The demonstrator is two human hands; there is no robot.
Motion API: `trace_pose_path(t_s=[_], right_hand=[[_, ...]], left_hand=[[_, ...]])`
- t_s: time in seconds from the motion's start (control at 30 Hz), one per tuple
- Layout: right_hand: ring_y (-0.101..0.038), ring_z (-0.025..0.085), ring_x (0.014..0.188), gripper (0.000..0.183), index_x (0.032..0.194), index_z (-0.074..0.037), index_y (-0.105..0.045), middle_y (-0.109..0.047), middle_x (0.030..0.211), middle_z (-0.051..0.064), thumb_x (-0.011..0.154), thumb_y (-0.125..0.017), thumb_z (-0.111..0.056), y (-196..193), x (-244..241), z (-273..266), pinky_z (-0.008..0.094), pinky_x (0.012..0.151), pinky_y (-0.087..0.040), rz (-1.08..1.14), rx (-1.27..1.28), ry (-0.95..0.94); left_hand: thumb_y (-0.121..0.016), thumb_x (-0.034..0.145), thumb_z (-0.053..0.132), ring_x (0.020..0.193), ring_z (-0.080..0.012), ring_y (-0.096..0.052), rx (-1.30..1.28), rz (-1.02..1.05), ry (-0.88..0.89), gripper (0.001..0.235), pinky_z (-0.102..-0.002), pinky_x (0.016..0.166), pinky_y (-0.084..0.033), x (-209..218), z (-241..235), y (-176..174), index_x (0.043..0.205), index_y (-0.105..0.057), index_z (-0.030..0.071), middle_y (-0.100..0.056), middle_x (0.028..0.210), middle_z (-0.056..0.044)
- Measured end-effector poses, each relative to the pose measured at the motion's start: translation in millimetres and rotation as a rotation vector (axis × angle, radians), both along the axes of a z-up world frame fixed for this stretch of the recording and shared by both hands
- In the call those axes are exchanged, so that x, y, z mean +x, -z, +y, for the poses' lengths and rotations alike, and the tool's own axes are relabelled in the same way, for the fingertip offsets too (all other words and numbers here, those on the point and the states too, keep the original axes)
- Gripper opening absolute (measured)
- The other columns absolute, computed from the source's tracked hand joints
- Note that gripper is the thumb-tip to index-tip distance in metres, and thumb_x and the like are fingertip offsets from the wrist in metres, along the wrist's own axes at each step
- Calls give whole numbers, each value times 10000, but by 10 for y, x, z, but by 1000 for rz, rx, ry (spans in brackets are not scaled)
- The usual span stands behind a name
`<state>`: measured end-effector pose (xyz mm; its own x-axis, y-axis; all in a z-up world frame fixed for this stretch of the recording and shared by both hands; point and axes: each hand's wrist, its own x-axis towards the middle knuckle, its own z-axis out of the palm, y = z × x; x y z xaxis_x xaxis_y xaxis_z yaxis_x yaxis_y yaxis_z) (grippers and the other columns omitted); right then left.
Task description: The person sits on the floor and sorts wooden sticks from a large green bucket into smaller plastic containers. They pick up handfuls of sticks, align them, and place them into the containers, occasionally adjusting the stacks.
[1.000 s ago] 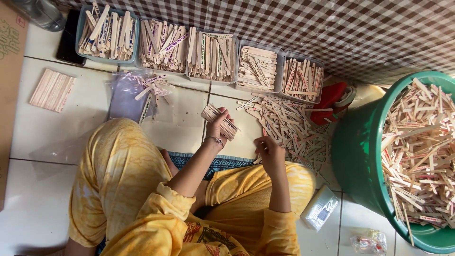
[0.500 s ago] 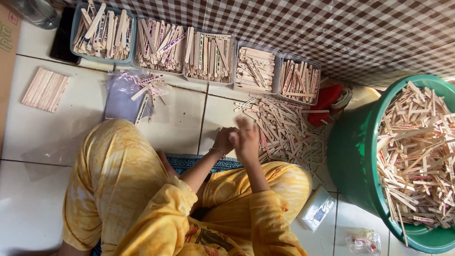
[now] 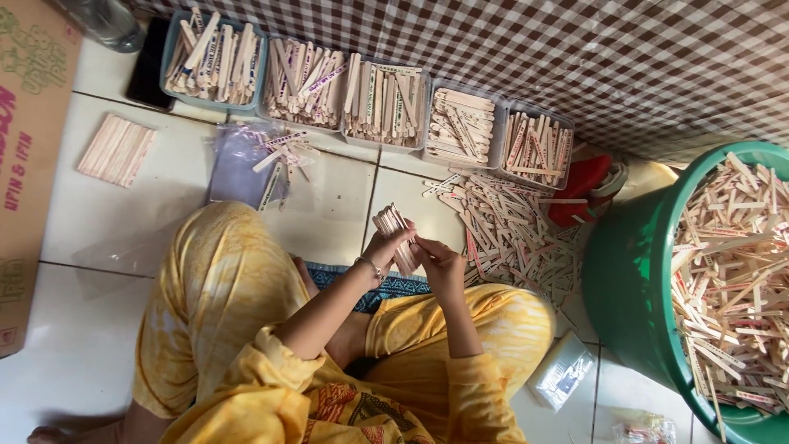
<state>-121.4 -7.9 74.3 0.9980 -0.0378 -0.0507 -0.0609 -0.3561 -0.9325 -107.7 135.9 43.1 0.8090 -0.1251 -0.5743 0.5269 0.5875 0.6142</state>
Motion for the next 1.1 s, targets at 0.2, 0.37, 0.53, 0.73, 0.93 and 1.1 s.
trace_pose_path(t_s=[0.2,0.37,0.53,0.73,0.93,1.1], right_hand=[[-692,154,904,223,1072,-24,-804,-801,977,174,853,-834,-59,-398,-307,251,304,711,-586,197,206,-6],[-656,118,824,303,1135,-1,-771,-788,924,149,838,-829,-19,-426,-566,485,251,701,-558,231,258,-1],[-674,108,848,242,1059,-33,-810,-806,974,147,821,-843,-8,-356,-619,549,270,742,-566,224,235,27],[-732,142,784,259,1011,-31,-792,-790,896,126,778,-901,-58,-167,-629,535,235,630,-558,200,121,44],[-702,86,731,218,998,-29,-775,-773,872,64,799,-864,-43,-318,-592,669,161,548,-493,210,165,24],[-726,101,691,293,951,-5,-765,-782,824,101,698,-907,36,-308,-463,625,174,574,-529,291,266,44]], left_hand=[[-924,729,330,898,-320,-684,105,-87,185,515,-490,815,-580,-324,416,-312,1107,-696,65,-707,977,-169],[-936,748,389,676,-238,-686,336,-147,207,508,-370,670,-594,-528,617,86,1074,-744,50,-721,806,-136],[-988,669,475,402,-106,-467,409,-14,194,858,-291,445,-462,-650,596,167,1178,-594,-93,-583,583,-65],[-994,662,201,874,-286,-726,235,-153,23,409,-380,844,-517,-682,591,439,975,-796,27,-776,938,-153],[-983,674,147,813,-264,-730,133,-208,-30,328,-350,817,-520,-635,668,321,924,-807,29,-779,883,-146],[-967,710,227,377,-79,-459,167,-255,81,315,-205,516,-385,-598,837,420,689,-692,75,-586,502,0]])
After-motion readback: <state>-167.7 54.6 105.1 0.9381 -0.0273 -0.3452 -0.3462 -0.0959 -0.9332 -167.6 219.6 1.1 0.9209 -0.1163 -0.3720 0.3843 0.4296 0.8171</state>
